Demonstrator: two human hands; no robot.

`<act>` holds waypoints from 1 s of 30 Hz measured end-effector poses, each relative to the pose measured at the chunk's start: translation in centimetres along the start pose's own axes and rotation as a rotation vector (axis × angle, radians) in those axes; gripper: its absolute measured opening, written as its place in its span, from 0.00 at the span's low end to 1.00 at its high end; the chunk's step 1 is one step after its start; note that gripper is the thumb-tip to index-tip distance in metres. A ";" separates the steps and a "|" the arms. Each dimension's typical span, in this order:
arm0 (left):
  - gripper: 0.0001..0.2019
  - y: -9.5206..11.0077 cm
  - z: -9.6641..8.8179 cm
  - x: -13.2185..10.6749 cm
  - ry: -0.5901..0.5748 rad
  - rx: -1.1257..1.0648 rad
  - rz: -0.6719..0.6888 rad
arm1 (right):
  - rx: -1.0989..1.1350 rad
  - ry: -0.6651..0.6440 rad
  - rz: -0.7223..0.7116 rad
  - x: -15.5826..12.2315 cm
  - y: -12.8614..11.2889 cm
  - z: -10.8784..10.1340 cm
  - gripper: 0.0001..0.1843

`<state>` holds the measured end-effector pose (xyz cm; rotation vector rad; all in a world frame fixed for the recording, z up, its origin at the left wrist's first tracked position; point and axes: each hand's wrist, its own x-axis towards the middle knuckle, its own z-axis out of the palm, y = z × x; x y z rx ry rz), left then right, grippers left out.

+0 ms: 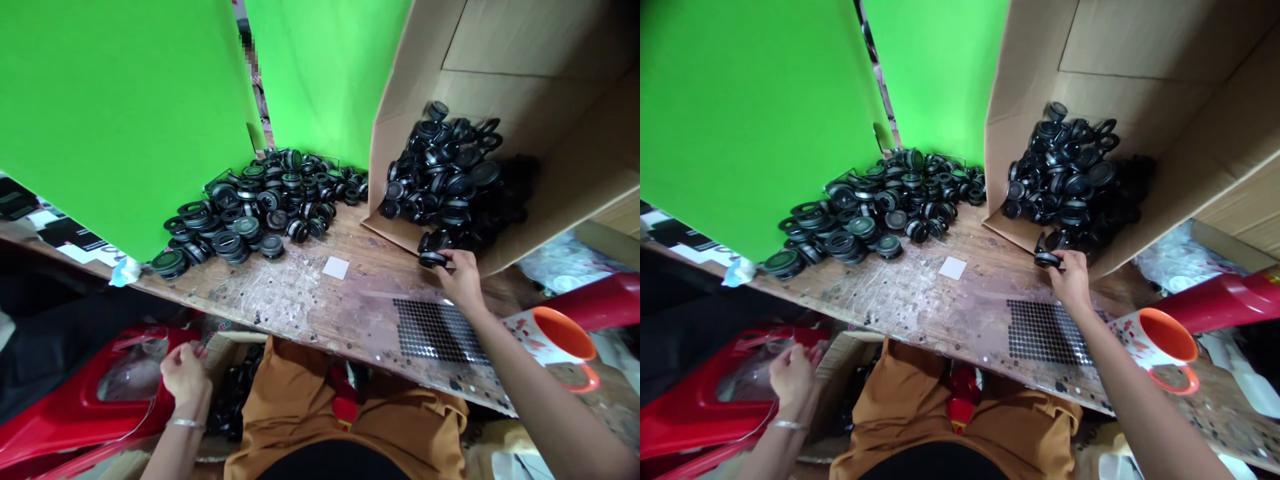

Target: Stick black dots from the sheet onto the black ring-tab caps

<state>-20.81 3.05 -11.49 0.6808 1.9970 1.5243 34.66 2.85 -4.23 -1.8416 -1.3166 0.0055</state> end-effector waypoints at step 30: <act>0.25 8.7 7.6 -23.0 -1.185 -0.296 -0.495 | 0.909 -0.942 0.301 -14.5 -12.5 -3.0 0.32</act>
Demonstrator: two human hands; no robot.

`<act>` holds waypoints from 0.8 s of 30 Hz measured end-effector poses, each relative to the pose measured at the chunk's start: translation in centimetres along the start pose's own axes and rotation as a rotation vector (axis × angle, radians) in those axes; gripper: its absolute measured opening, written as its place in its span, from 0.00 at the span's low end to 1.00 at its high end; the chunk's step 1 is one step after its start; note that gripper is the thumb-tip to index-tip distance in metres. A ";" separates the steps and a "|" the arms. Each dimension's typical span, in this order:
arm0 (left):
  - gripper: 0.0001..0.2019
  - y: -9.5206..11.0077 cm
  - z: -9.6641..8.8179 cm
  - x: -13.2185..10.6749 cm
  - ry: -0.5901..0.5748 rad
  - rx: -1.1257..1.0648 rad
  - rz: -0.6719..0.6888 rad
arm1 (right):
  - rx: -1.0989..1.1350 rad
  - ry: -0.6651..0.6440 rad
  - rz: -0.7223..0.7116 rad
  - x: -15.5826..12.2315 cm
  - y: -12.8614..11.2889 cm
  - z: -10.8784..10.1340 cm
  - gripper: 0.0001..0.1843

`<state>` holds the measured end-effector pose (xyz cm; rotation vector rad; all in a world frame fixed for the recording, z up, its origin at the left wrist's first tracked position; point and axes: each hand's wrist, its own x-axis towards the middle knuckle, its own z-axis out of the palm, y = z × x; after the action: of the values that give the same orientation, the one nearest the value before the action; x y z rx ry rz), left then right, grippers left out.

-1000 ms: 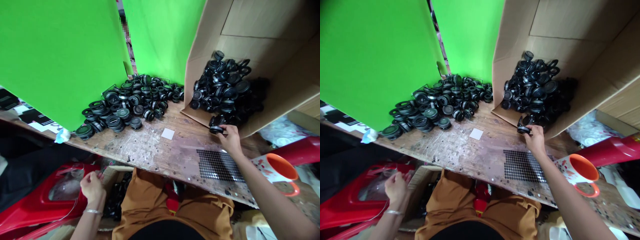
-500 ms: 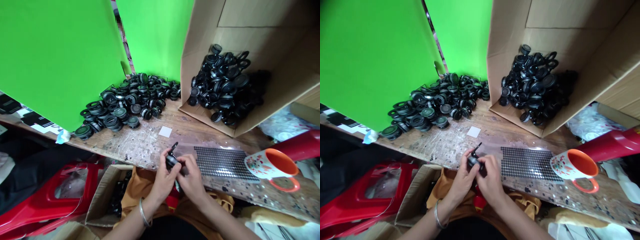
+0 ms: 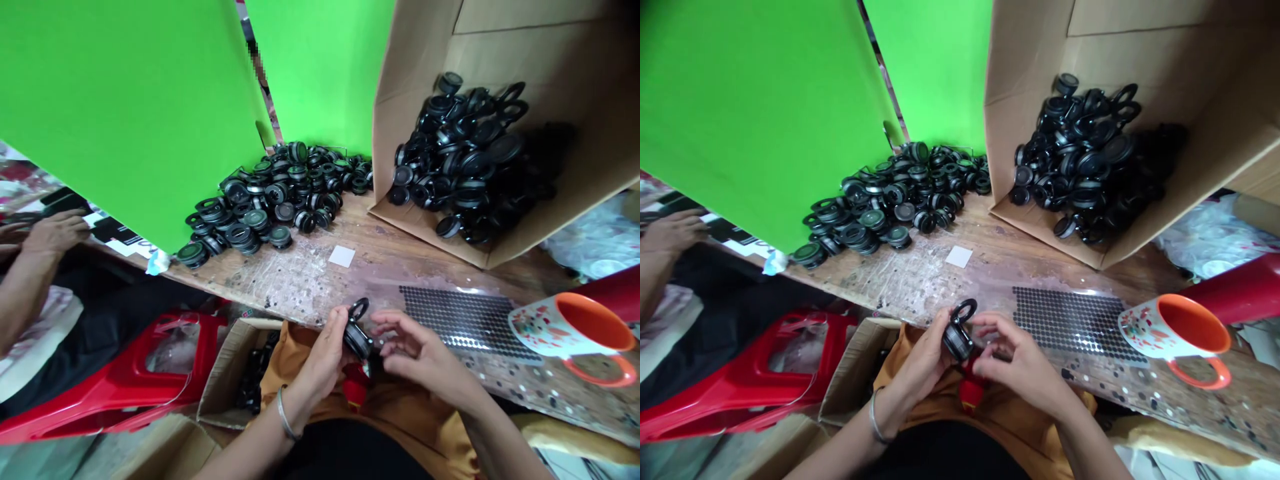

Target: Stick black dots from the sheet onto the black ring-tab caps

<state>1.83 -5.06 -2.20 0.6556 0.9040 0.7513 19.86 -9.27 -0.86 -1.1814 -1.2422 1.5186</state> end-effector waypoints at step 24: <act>0.29 0.2 0.4 -4.6 -0.319 0.173 -0.020 | 0.670 0.385 0.137 -1.9 3.9 4.6 0.19</act>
<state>0.26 -8.75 0.18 0.8900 0.6845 0.5341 15.69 -12.76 -4.04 -1.0383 -0.3504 1.5350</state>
